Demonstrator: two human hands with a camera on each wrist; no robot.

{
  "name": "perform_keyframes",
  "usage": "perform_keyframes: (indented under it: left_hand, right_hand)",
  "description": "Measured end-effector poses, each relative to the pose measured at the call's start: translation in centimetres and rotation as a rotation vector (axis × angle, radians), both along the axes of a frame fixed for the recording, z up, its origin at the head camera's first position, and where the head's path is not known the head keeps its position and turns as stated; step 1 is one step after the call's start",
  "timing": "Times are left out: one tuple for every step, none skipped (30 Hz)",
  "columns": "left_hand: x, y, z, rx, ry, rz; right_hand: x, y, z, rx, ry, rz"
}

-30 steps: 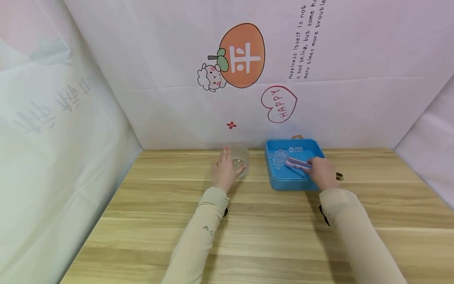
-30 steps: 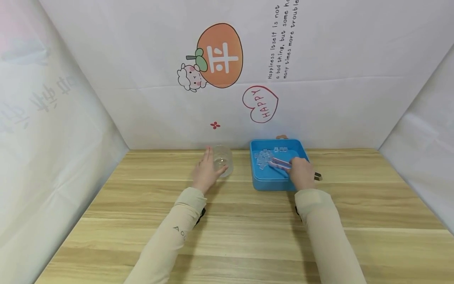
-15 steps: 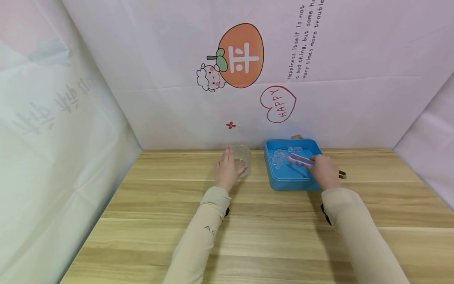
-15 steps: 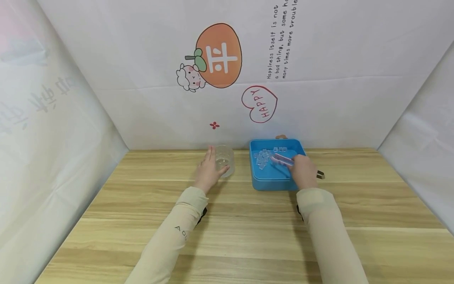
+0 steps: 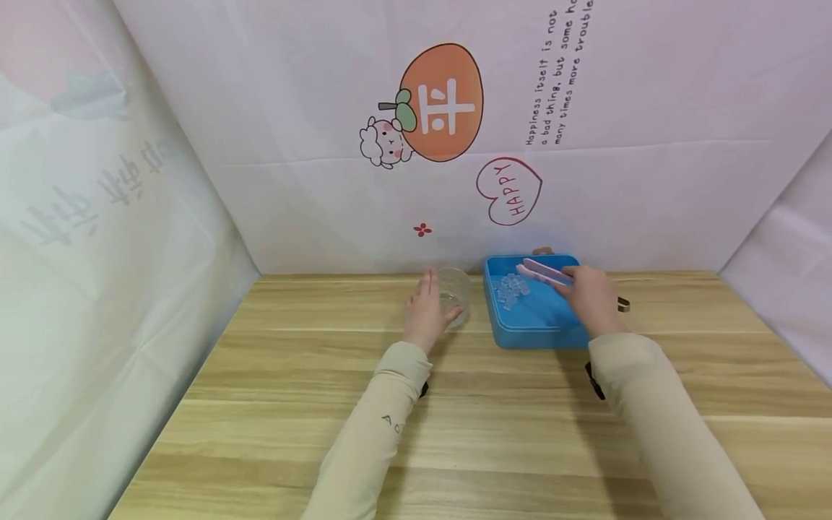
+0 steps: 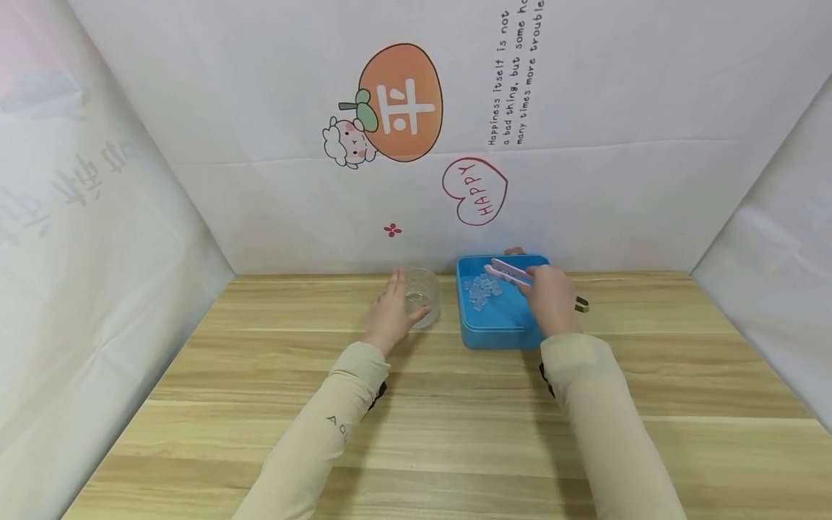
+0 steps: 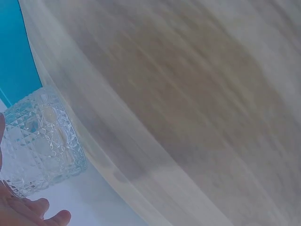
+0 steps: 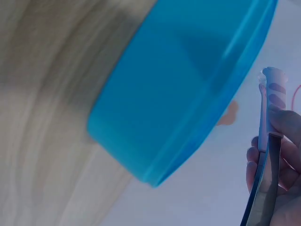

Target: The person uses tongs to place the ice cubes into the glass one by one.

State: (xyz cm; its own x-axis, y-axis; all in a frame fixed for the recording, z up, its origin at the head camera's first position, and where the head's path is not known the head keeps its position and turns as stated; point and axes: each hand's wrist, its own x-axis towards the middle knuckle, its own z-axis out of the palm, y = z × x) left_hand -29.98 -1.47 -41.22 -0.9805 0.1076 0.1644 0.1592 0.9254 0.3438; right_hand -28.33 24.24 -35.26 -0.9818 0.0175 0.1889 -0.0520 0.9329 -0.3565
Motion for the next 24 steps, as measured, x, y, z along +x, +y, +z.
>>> perform_keyframes:
  left_hand:
    - [0.0, 0.1, 0.0, 0.002, -0.005, -0.001]
    - [0.1, 0.3, 0.1, 0.002, -0.009, -0.001]
    - [0.1, 0.4, 0.1, 0.001, -0.011, -0.001]
    - [0.1, 0.5, 0.1, 0.002, -0.013, -0.001]
    - [0.1, 0.6, 0.1, 0.002, -0.014, -0.002]
    - [0.2, 0.7, 0.1, 0.004, -0.012, -0.003]
    - [0.2, 0.7, 0.1, -0.001, -0.011, -0.003]
    - [0.2, 0.8, 0.2, -0.003, -0.01, -0.004]
    - [0.2, 0.9, 0.2, -0.006, -0.01, -0.005]
    - [0.2, 0.9, 0.2, -0.006, -0.009, -0.005]
    - [0.2, 0.9, 0.3, -0.007, -0.009, -0.005]
    - [0.2, 0.9, 0.3, -0.004, -0.007, -0.006]
    - [0.2, 0.9, 0.4, -0.002, -0.004, -0.005]
    - [0.2, 0.9, 0.5, 0.004, -0.002, -0.005]
    - [0.2, 0.9, 0.5, 0.013, 0.001, -0.006]
    - [0.2, 0.9, 0.5, 0.023, 0.006, -0.007]
    - [0.2, 1.0, 0.5, 0.027, 0.001, -0.006]
    - [0.2, 1.0, 0.6, 0.028, -0.004, -0.005]
    - [0.2, 1.0, 0.5, 0.03, -0.008, -0.005]
    - [0.2, 1.0, 0.5, 0.035, -0.012, -0.006]
    - [0.2, 1.0, 0.5, 0.037, -0.015, -0.007]
    - [0.2, 1.0, 0.5, 0.036, -0.017, -0.007]
    - [0.2, 1.1, 0.4, 0.038, -0.022, -0.008]
    - [0.2, 1.1, 0.4, 0.043, -0.019, -0.009]
  right_hand:
    - [0.0, -0.3, 0.2, -0.003, -0.002, 0.002]
    - [0.0, -0.5, 0.4, -0.005, -0.004, 0.003]
    - [0.0, -0.8, 0.5, -0.008, -0.002, 0.007]
    - [0.0, -1.1, 0.7, -0.011, -0.002, 0.011]
    - [0.0, -1.4, 0.9, -0.017, -0.001, 0.017]
    - [0.0, -1.7, 1.0, -0.023, 0.002, 0.024]
    - [0.0, -1.9, 1.1, -0.03, 0.002, 0.029]
    - [0.0, -2.2, 1.2, -0.031, 0.006, 0.037]
    - [-0.1, -2.4, 1.3, -0.034, 0.006, 0.046]
    - [-0.1, -2.7, 1.4, -0.037, 0.003, 0.056]
    - [-0.1, -3.0, 1.5, -0.045, -0.002, 0.068]
    - [-0.1, -3.3, 1.7, -0.049, -0.008, 0.079]
    - [-0.2, -3.6, 1.7, -0.05, -0.015, 0.094]
    - [-0.2, -3.8, 1.8, -0.048, -0.021, 0.111]
    - [-0.2, -4.1, 1.9, -0.049, -0.03, 0.124]
    - [-0.2, -4.4, 1.9, -0.05, -0.04, 0.135]
    - [-0.2, -4.7, 1.9, -0.051, -0.049, 0.145]
    - [-0.2, -4.9, 1.9, -0.048, -0.058, 0.151]
    - [-0.2, -5.1, 1.9, -0.047, -0.068, 0.158]
    - [-0.2, -5.3, 1.9, -0.047, -0.075, 0.162]
    - [-0.1, -5.5, 1.9, -0.05, -0.083, 0.165]
    - [-0.1, -5.7, 1.8, -0.054, -0.092, 0.167]
    - [-0.1, -5.8, 1.8, -0.053, -0.096, 0.17]
    - [0.0, -5.9, 1.7, -0.056, -0.1, 0.172]
